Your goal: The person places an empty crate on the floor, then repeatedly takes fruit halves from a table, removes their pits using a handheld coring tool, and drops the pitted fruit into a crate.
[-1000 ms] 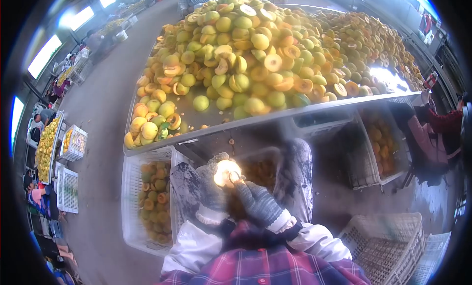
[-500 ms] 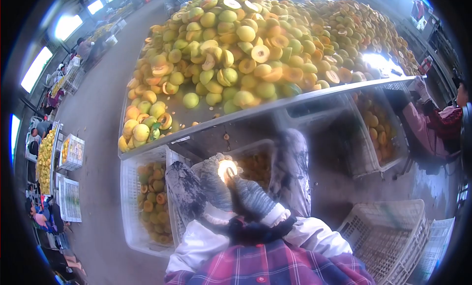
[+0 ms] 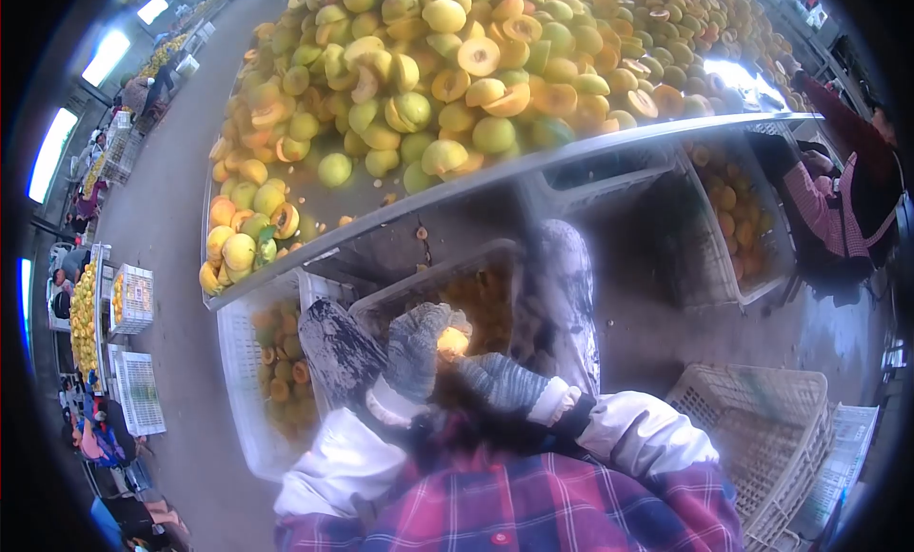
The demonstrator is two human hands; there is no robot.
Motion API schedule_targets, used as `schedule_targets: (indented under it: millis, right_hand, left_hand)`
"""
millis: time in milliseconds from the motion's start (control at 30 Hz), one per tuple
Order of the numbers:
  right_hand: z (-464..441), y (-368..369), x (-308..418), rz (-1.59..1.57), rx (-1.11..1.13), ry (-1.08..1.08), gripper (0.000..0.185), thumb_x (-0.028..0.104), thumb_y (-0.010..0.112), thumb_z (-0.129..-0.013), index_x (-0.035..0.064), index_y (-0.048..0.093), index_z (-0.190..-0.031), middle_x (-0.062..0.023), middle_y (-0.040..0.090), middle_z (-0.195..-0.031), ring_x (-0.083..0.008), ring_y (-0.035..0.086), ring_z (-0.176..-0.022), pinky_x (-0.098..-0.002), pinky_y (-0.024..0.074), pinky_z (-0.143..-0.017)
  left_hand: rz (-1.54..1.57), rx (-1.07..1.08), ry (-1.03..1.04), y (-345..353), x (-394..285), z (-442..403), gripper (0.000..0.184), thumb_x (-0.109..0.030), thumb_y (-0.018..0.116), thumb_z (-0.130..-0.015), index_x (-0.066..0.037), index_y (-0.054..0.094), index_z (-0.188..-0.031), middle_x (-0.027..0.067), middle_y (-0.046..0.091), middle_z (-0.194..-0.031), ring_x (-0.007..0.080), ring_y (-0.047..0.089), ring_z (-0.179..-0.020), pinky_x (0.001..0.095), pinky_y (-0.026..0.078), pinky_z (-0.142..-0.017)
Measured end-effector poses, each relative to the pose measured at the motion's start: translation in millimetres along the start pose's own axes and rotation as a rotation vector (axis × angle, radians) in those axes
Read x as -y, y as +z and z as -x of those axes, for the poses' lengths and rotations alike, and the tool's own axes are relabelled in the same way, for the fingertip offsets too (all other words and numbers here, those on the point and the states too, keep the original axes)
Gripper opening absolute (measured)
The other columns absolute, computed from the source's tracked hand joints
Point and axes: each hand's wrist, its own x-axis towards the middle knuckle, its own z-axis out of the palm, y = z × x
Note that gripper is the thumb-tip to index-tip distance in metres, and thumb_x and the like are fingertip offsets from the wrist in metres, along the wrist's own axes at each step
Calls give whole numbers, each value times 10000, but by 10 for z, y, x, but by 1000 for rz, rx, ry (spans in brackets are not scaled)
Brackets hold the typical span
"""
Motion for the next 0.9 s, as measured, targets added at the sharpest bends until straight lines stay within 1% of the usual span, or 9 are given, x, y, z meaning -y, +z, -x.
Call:
schedule_targets:
  millis: [67,100,400,467,567,600,667,733,900]
  right_hand:
    - [-145,29,-157,38,-137,-283,382,403,550,-966,52,596,-1109,-129,670,-756,-174,612,-500,-277,475,-408]
    - [-137,-11,-131,30,-132,-273,382,403,550,-966,52,596,-1109,-129,670,-756,-174,612,-500,-277,475,-408]
    - [-709,-230,-805,-585,-264,-546,300,184,490,-1007,18,534,-1252,-106,645,-1023,-171,643,-939,-276,541,-748]
    - [-524,-410,-281,662,115,-337,360,158,478,-1004,7,470,-1331,-136,597,-1151,-208,625,-1014,-308,548,-806]
    - [-137,-134,224,617,120,-302,330,384,423,-1011,103,551,-1125,-60,638,-1015,-188,588,-934,-344,440,-882]
    - [-189,-32,141,634,126,-312,330,384,423,-1011,103,551,-1125,-60,638,-1015,-188,588,-934,-344,440,-882]
    - [-358,196,-277,-1148,940,-124,339,375,433,-1005,125,524,-1215,-37,649,-1018,-164,600,-911,-323,463,-857]
    - [-434,3,-491,-910,711,-72,358,405,433,-1003,143,536,-1226,-36,634,-968,-141,586,-807,-284,456,-723]
    - [-414,6,-529,-140,-29,-42,417,504,448,-984,145,606,-1123,27,546,-723,-60,464,-499,-173,326,-389]
  left_hand:
    - [403,522,-41,-75,243,-127,231,-77,664,-744,-61,653,-974,81,679,-917,282,648,-847,406,513,-741]
    - [445,785,-598,-184,204,-199,182,-67,643,-760,-58,655,-941,77,682,-924,279,650,-868,400,510,-767]
    - [251,656,-212,-56,325,-376,129,-78,584,-800,-69,667,-900,97,676,-865,267,653,-824,361,508,-746]
    - [315,742,-268,-121,263,-434,129,-81,578,-805,-68,670,-895,97,675,-862,267,654,-821,361,508,-741]
    - [431,906,-376,-248,174,-511,120,-83,581,-801,-69,670,-881,97,673,-863,270,654,-809,354,508,-731]
    - [512,862,-441,-273,155,-489,128,-93,587,-797,-71,669,-893,92,676,-871,256,655,-813,349,508,-734]
    - [593,805,-494,-330,128,-466,138,-103,594,-792,-74,669,-905,86,678,-878,241,657,-817,344,508,-738]
    - [465,628,-88,-387,92,-444,192,-152,580,-852,-34,658,-982,119,671,-874,216,658,-745,316,516,-652]
    - [733,-399,-356,-83,-439,-250,295,-254,557,-904,1,629,-1032,165,648,-871,214,640,-664,306,511,-563]
